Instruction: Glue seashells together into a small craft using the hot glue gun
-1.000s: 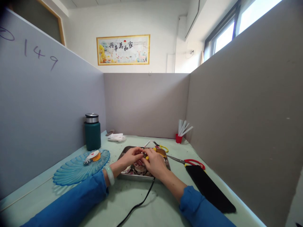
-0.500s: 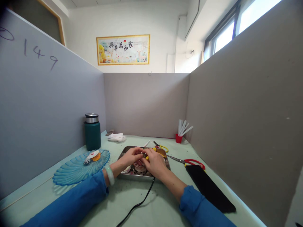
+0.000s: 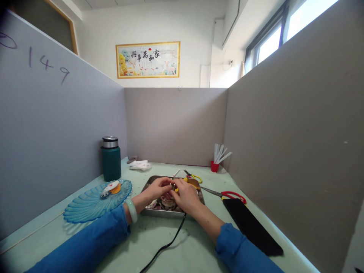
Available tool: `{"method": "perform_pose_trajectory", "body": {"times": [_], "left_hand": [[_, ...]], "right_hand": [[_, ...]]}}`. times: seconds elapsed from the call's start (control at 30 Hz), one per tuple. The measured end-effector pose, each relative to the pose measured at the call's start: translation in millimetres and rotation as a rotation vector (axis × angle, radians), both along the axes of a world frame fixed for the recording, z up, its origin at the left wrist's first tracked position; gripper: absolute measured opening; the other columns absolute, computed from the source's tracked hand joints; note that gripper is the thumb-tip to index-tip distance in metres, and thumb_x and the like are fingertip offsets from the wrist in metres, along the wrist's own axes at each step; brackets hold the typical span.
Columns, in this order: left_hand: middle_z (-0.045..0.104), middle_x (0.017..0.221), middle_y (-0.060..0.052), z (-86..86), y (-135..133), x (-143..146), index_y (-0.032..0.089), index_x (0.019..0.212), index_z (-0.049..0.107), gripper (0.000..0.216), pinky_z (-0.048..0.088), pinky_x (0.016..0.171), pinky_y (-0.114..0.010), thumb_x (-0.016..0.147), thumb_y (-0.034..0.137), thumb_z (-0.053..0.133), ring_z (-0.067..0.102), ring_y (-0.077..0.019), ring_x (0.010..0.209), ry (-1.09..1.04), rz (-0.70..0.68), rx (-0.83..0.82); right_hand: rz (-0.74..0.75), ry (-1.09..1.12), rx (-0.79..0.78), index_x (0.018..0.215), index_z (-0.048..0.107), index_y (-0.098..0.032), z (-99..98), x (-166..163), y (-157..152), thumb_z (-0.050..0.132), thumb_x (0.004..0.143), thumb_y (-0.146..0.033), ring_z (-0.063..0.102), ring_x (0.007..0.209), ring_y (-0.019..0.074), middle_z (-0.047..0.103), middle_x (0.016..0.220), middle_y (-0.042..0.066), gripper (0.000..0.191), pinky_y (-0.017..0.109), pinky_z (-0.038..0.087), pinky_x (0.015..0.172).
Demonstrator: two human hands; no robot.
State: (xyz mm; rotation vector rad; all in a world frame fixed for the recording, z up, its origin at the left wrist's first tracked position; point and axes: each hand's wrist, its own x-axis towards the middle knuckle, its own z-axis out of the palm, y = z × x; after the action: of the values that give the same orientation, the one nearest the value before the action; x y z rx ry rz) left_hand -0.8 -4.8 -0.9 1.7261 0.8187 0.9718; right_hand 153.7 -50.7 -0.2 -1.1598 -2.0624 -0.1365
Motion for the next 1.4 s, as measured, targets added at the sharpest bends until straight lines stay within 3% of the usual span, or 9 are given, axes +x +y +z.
{"method": "perform_pose_trajectory", "body": {"times": [0.77, 1.4], "left_hand": [[0.061, 0.069, -0.001, -1.1, 1, 0, 0.01, 0.094, 0.056, 0.032, 0.047, 0.046, -0.021, 0.069, 0.028, 0.064, 0.058, -0.0102, 0.046, -0.013, -0.011, -0.029], [0.063, 0.069, -0.003, 10.0, -8, 0, 0.009, 0.095, 0.061, 0.028, 0.047, 0.051, -0.023, 0.068, 0.016, 0.057, 0.057, -0.0111, 0.049, 0.011, 0.017, -0.028]], "right_hand": [[-0.026, -0.001, -0.001, 0.104, 0.059, -0.022, 1.2, -1, -2, 0.054, 0.081, -0.025, 0.058, 0.083, 0.0163, 0.062, 0.099, 0.005, 0.023, 0.025, 0.041, 0.069], [-0.026, 0.0, 0.023, 0.102, 0.058, -0.022, 0.3, 0, -1, 0.054, 0.082, -0.026, 0.058, 0.086, 0.0167, 0.062, 0.098, 0.004, 0.021, 0.026, 0.041, 0.072]]}}
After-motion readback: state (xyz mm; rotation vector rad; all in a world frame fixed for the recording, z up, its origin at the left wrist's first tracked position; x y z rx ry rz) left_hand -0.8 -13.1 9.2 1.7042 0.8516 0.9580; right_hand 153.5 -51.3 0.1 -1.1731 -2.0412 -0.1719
